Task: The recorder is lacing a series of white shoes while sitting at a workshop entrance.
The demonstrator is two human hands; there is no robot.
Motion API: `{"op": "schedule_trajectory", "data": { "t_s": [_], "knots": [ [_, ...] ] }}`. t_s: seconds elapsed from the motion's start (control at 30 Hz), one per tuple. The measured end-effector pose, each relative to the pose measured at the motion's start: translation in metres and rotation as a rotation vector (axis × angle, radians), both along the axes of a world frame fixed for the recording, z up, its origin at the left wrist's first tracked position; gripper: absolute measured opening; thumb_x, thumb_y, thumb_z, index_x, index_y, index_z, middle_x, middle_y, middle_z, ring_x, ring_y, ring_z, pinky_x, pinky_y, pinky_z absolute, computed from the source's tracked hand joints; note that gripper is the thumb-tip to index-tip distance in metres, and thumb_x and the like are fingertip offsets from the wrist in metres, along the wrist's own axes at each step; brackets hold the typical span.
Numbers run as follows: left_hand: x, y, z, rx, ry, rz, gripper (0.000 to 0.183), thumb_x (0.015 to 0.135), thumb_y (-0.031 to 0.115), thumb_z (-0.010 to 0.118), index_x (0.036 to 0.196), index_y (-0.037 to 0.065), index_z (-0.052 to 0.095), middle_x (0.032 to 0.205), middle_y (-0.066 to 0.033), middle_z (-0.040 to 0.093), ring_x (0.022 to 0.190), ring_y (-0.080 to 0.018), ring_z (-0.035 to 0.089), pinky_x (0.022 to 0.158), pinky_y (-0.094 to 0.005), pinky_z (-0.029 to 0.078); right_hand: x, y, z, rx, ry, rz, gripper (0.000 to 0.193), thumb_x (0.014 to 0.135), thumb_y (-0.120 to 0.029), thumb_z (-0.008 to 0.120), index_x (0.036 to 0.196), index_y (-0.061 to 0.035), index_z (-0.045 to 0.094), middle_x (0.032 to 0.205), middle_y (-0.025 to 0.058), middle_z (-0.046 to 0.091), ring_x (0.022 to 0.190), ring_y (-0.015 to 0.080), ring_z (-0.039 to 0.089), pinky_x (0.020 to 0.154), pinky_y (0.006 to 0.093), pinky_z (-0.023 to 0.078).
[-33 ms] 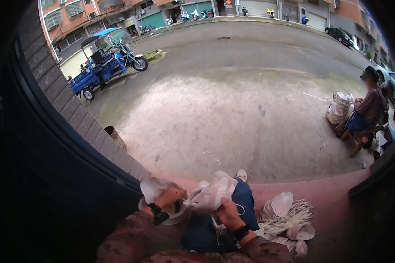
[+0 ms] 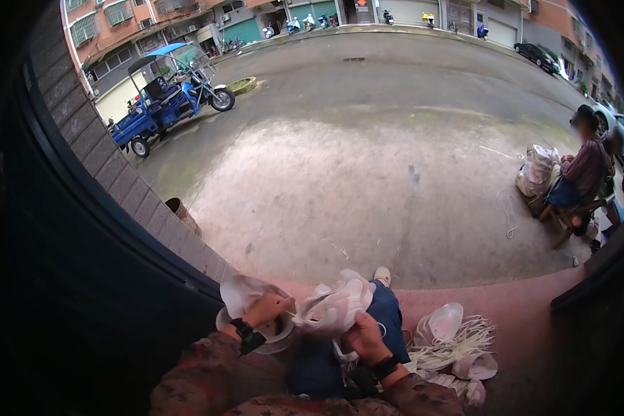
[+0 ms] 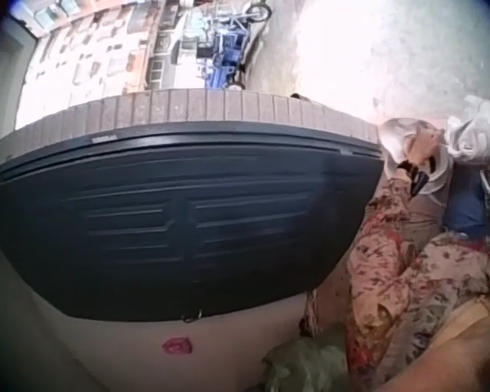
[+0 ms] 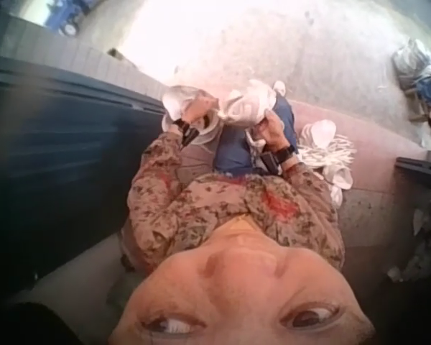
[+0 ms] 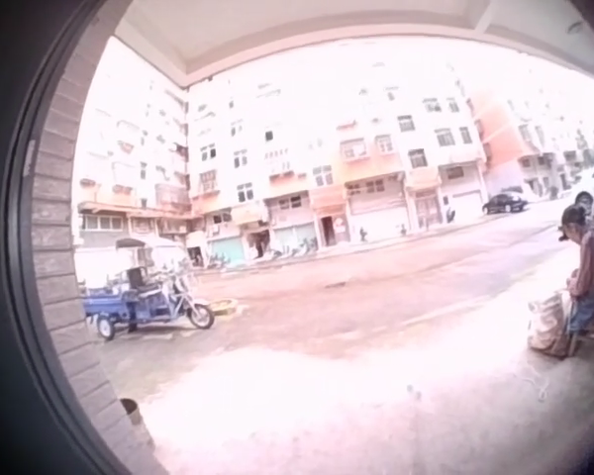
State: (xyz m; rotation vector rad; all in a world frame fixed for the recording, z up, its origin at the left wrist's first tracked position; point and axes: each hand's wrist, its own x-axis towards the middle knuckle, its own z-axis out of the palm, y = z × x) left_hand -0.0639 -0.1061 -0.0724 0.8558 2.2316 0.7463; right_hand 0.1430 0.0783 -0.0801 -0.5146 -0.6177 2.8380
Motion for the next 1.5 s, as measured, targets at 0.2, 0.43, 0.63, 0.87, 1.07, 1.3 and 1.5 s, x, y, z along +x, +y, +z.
{"op": "schedule_trajectory", "data": {
  "t_s": [0.2,0.43,0.63,0.87,1.07,1.3,1.5],
  "knots": [
    [0.076,0.007,0.033,0.199,-0.019,-0.074,0.038,0.075,0.028,0.064,0.103,0.005,0.053,0.088,-0.0118,0.058,0.08,-0.0205,0.057,0.07,-0.0303,0.044,0.036,0.024,-0.024,0.011,-0.031,-0.049,0.04,0.089,-0.021,0.036,0.122,0.0007,0.041,0.122,0.0125,0.049,0.112,0.0256,0.047,0.097,0.0388,0.035],
    [0.126,0.042,0.008,0.281,0.337,-0.271,0.02,0.07,0.016,0.061,0.086,0.005,0.055,0.079,-0.0181,0.057,0.078,-0.0373,0.055,0.065,-0.0414,0.045,0.003,0.043,0.001,0.161,-0.103,-0.127,0.037,0.088,-0.021,0.039,0.118,0.0005,0.046,0.115,0.0119,0.053,0.105,0.0238,0.051,0.093,0.0362,0.039],
    [0.093,0.02,0.027,0.4,-0.171,0.106,0.024,0.076,0.012,0.062,0.094,-0.002,0.055,0.083,-0.0115,0.063,0.078,-0.0159,0.06,0.071,-0.029,0.046,0.032,0.035,-0.052,0.257,-0.62,-0.087,0.031,0.087,-0.037,0.044,0.096,-0.0096,0.054,0.098,0.0025,0.054,0.082,0.0169,0.053,0.07,0.0331,0.043],
    [0.104,0.007,0.028,0.289,-0.275,0.091,0.03,0.077,0.006,0.061,0.104,-0.003,0.051,0.09,-0.0054,0.059,0.081,-0.0097,0.054,0.073,-0.025,0.044,0.026,0.005,-0.073,0.045,-0.583,0.127,0.047,0.087,-0.042,0.045,0.122,-0.0113,0.043,0.116,0.0051,0.051,0.101,0.0205,0.051,0.086,0.0358,0.039],
    [0.111,0.021,0.012,0.241,-0.008,-0.227,0.042,0.073,0.009,0.061,0.112,0.001,0.047,0.092,-0.0151,0.059,0.081,-0.0285,0.058,0.073,-0.0338,0.045,0.027,0.016,-0.045,0.047,-0.223,0.086,0.047,0.092,-0.039,0.037,0.129,-0.011,0.034,0.127,0.0046,0.044,0.112,0.0218,0.046,0.093,0.0398,0.037],
    [0.157,0.058,0.009,-0.079,0.499,-0.466,0.058,0.076,0.015,0.056,0.129,0.024,0.034,0.105,-0.0141,0.052,0.071,-0.0327,0.058,0.057,-0.045,0.045,0.048,0.026,-0.048,-0.069,-0.103,0.159,0.056,0.091,-0.051,0.021,0.133,-0.0143,0.028,0.131,0.0053,0.038,0.119,0.0223,0.039,0.097,0.0416,0.033],
    [0.162,0.056,-0.011,-0.053,0.737,-0.613,0.05,0.078,0.015,0.05,0.126,0.022,0.039,0.094,-0.0112,0.052,0.07,-0.0275,0.056,0.053,-0.0392,0.041,0.044,0.022,-0.08,-0.027,-0.197,0.07,0.055,0.091,-0.048,0.024,0.131,-0.0103,0.03,0.128,0.0052,0.041,0.114,0.0219,0.042,0.095,0.0376,0.035]
  ]
}}
